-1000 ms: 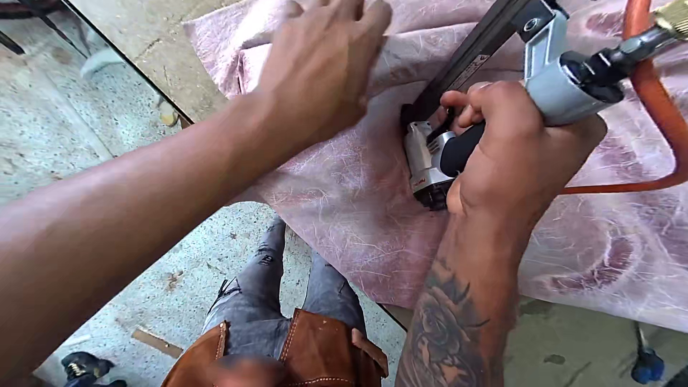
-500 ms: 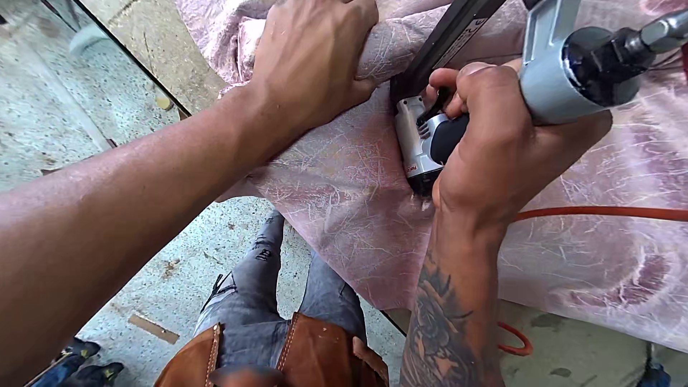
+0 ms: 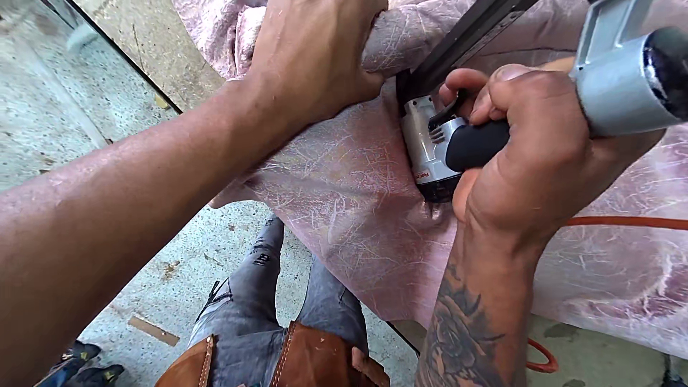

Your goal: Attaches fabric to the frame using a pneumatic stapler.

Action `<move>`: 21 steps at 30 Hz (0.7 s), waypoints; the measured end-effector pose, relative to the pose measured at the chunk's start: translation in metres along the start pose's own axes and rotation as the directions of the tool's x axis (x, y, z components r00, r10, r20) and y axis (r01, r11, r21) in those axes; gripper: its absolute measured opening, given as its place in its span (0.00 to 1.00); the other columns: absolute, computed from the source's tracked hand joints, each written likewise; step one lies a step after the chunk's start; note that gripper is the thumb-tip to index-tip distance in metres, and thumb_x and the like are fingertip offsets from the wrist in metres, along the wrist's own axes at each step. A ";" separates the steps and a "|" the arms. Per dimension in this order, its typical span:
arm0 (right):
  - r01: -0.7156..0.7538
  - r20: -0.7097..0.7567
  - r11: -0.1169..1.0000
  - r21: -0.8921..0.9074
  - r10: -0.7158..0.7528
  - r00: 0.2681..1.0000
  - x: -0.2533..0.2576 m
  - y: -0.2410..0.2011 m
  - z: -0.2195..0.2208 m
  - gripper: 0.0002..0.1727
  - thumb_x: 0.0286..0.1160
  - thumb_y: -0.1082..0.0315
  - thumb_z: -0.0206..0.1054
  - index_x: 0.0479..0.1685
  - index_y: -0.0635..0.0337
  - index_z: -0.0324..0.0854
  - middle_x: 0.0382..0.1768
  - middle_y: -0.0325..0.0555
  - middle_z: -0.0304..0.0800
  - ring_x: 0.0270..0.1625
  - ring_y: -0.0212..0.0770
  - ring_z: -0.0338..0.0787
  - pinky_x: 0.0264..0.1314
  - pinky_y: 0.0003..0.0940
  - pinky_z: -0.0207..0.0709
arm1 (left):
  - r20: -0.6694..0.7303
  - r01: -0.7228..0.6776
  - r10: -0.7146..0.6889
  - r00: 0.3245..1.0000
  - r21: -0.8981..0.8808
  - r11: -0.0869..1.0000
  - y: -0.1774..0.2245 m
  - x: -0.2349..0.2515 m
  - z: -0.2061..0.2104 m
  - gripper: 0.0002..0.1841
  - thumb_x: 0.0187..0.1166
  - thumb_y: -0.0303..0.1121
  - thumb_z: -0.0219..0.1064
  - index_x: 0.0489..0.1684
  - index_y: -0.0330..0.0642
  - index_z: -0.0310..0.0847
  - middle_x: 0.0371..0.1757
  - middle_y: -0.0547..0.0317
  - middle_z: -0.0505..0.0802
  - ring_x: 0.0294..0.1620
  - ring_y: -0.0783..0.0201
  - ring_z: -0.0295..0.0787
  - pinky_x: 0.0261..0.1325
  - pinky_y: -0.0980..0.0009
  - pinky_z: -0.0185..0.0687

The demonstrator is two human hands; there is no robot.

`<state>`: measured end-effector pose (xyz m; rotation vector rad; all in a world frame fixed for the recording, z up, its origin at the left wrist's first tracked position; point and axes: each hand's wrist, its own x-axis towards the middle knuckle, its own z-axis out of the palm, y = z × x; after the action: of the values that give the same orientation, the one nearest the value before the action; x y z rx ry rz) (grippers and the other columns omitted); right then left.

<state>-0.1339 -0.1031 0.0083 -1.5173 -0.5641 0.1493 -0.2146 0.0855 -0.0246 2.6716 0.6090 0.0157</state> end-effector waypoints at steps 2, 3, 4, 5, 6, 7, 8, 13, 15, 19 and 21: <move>-0.001 0.039 0.999 0.035 -0.001 0.999 0.000 -0.001 -0.001 0.07 0.71 0.78 0.66 0.30 0.61 0.73 0.22 0.51 0.85 0.32 0.59 0.93 0.49 0.66 0.92 | 0.007 0.002 -0.002 1.000 -0.008 1.000 -0.001 0.000 -0.002 0.29 0.65 0.66 0.67 0.57 0.59 0.86 0.47 0.61 0.93 0.51 0.55 0.90 0.49 0.42 0.79; 0.009 0.045 0.999 0.040 -0.011 0.999 -0.001 -0.001 0.000 0.07 0.70 0.78 0.66 0.30 0.61 0.73 0.22 0.50 0.85 0.31 0.58 0.93 0.49 0.66 0.91 | 0.008 0.003 -0.002 1.000 -0.012 1.000 0.000 0.000 -0.002 0.29 0.65 0.66 0.68 0.58 0.59 0.86 0.48 0.61 0.93 0.52 0.56 0.90 0.51 0.42 0.79; 0.023 0.049 0.999 0.038 -0.025 0.998 -0.002 -0.001 0.001 0.07 0.69 0.78 0.67 0.30 0.61 0.74 0.22 0.50 0.85 0.30 0.57 0.93 0.48 0.65 0.92 | 0.004 0.001 -0.001 1.000 -0.013 1.000 0.000 0.000 -0.002 0.29 0.65 0.66 0.68 0.58 0.59 0.86 0.48 0.61 0.93 0.52 0.56 0.90 0.51 0.42 0.79; 0.037 0.050 0.999 0.029 -0.039 0.998 -0.003 0.000 0.001 0.07 0.68 0.78 0.68 0.30 0.61 0.75 0.23 0.49 0.86 0.30 0.56 0.93 0.48 0.65 0.92 | -0.006 -0.004 0.004 1.000 -0.014 1.000 0.000 -0.001 -0.002 0.29 0.65 0.65 0.69 0.56 0.58 0.87 0.46 0.61 0.93 0.51 0.56 0.90 0.50 0.42 0.79; 0.049 0.048 0.999 0.022 -0.050 0.998 -0.003 0.000 0.002 0.07 0.68 0.78 0.68 0.30 0.61 0.75 0.23 0.49 0.86 0.30 0.55 0.93 0.48 0.64 0.93 | -0.014 -0.005 0.004 1.000 -0.016 1.000 0.000 -0.001 -0.001 0.28 0.64 0.65 0.69 0.55 0.57 0.87 0.44 0.61 0.93 0.49 0.56 0.90 0.48 0.43 0.78; 0.061 0.043 0.998 0.014 -0.061 0.997 -0.003 0.001 0.003 0.07 0.68 0.78 0.69 0.29 0.60 0.75 0.23 0.48 0.85 0.30 0.54 0.92 0.46 0.62 0.93 | -0.017 0.001 -0.001 1.000 -0.017 1.000 0.001 -0.001 -0.001 0.28 0.64 0.65 0.70 0.53 0.57 0.87 0.44 0.61 0.93 0.49 0.56 0.89 0.48 0.43 0.78; 0.071 0.042 0.997 -0.004 -0.070 0.997 -0.003 0.001 0.005 0.07 0.68 0.78 0.69 0.29 0.60 0.75 0.23 0.48 0.86 0.30 0.54 0.93 0.45 0.61 0.93 | -0.015 0.012 -0.012 1.000 -0.018 1.000 0.001 -0.002 -0.001 0.27 0.64 0.65 0.70 0.53 0.58 0.87 0.44 0.61 0.93 0.49 0.56 0.90 0.48 0.42 0.79; 0.105 0.039 0.991 -0.079 -0.102 0.994 -0.003 0.002 0.007 0.06 0.68 0.76 0.69 0.29 0.59 0.76 0.23 0.47 0.88 0.31 0.53 0.95 0.41 0.56 0.94 | 0.000 0.025 -0.025 1.000 -0.030 0.999 0.004 -0.001 -0.003 0.27 0.63 0.64 0.71 0.54 0.57 0.87 0.45 0.60 0.93 0.49 0.56 0.90 0.48 0.42 0.79; 0.097 0.040 0.994 -0.050 -0.095 0.995 -0.003 0.002 0.006 0.07 0.68 0.76 0.69 0.29 0.59 0.76 0.23 0.48 0.88 0.31 0.54 0.95 0.42 0.57 0.94 | 0.007 0.023 -0.023 1.000 -0.049 0.999 0.003 -0.002 -0.004 0.28 0.63 0.64 0.72 0.56 0.58 0.87 0.47 0.61 0.93 0.51 0.57 0.90 0.51 0.42 0.80; 0.077 0.062 0.997 -0.005 -0.077 0.995 -0.001 0.002 0.002 0.07 0.69 0.77 0.69 0.27 0.60 0.76 0.23 0.51 0.88 0.31 0.57 0.95 0.43 0.62 0.93 | -0.010 0.010 -0.010 1.000 -0.039 0.999 0.001 -0.001 -0.002 0.31 0.63 0.65 0.70 0.63 0.59 0.86 0.53 0.62 0.94 0.57 0.58 0.90 0.57 0.43 0.80; 0.079 0.053 0.997 -0.002 -0.079 0.996 -0.003 0.002 0.002 0.07 0.69 0.77 0.69 0.27 0.61 0.77 0.23 0.51 0.88 0.32 0.58 0.95 0.44 0.62 0.93 | -0.021 0.011 -0.012 1.000 -0.032 0.999 0.001 -0.001 0.000 0.31 0.63 0.65 0.70 0.63 0.60 0.85 0.53 0.63 0.94 0.57 0.59 0.90 0.56 0.44 0.80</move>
<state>-0.1367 -0.1021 0.0058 -1.4966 -0.6656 0.1274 -0.2154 0.0842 -0.0245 2.6400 0.6252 0.0499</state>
